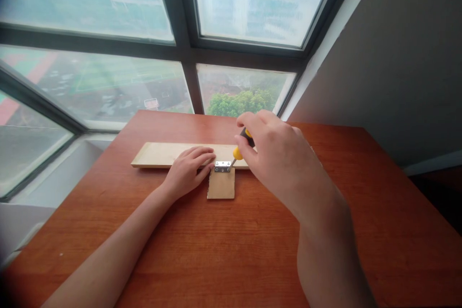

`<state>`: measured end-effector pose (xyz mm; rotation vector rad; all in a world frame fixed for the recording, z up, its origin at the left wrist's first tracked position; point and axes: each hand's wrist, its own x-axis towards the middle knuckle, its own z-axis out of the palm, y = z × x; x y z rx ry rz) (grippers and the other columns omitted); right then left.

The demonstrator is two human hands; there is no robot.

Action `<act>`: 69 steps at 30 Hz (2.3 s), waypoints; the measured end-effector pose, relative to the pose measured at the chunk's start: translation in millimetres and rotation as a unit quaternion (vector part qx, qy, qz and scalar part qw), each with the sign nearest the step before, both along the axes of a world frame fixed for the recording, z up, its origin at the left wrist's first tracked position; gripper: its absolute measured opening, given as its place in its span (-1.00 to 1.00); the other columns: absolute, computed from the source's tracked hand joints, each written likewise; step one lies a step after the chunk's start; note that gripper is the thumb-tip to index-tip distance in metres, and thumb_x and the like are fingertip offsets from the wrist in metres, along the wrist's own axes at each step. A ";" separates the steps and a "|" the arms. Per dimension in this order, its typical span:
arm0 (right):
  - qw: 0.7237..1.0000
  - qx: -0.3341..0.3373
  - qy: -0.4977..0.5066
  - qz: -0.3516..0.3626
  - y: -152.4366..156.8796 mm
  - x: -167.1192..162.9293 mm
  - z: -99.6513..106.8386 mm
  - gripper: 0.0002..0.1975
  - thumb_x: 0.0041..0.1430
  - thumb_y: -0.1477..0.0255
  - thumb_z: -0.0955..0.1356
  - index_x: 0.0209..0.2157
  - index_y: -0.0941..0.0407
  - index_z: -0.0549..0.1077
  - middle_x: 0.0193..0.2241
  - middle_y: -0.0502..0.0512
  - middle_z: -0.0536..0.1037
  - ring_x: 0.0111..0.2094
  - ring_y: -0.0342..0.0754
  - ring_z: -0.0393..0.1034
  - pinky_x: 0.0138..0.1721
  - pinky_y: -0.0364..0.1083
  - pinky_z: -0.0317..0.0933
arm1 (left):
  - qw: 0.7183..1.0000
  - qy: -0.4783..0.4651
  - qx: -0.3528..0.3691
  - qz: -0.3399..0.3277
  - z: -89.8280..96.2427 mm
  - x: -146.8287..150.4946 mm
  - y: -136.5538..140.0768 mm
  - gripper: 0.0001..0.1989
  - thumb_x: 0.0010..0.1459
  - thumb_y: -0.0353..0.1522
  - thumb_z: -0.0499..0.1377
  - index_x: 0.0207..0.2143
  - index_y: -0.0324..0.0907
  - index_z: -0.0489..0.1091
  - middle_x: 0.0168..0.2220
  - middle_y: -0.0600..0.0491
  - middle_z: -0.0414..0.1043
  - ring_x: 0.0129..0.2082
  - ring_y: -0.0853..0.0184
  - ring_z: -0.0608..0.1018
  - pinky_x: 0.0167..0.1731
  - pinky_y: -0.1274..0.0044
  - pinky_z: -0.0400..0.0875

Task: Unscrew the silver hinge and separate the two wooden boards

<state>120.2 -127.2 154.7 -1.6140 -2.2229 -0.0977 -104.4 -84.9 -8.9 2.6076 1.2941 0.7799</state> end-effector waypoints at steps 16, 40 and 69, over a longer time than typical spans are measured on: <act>0.997 -0.026 0.019 0.077 -7.6 -1.5 -3.1 -0.55 0.11 0.50 0.31 0.07 0.06 0.30 -0.02 0.03 0.46 -0.20 -0.07 0.44 -0.22 -0.08 0.30 | 0.989 0.028 -0.080 0.122 23.9 2.9 -19.3 -0.71 0.30 -0.26 -0.01 -0.40 -0.14 0.41 -0.44 0.03 0.48 -0.47 0.30 0.46 -0.46 0.49 0.18; 0.999 0.006 0.035 0.013 -0.8 -8.1 -5.7 -0.75 0.22 0.39 0.28 -0.06 0.06 0.38 -0.22 0.02 0.55 -0.31 -0.01 0.44 -0.28 -0.03 0.24 | 0.848 -0.183 -0.495 0.054 9.2 10.0 -22.9 -0.67 0.12 -0.12 0.14 -0.51 -0.19 0.31 -0.54 0.07 0.47 -0.63 0.39 0.48 -0.60 0.60 0.28; 0.996 -0.011 0.057 0.070 -1.0 -3.4 -8.2 -0.57 0.10 0.46 0.34 0.04 0.04 0.29 -0.06 0.04 0.47 -0.28 -0.08 0.41 -0.28 -0.07 0.26 | 0.811 -0.225 -0.539 0.033 6.1 11.9 -20.7 -0.72 0.16 -0.18 0.14 -0.47 -0.20 0.30 -0.62 0.10 0.40 -0.64 0.44 0.45 -0.66 0.65 0.21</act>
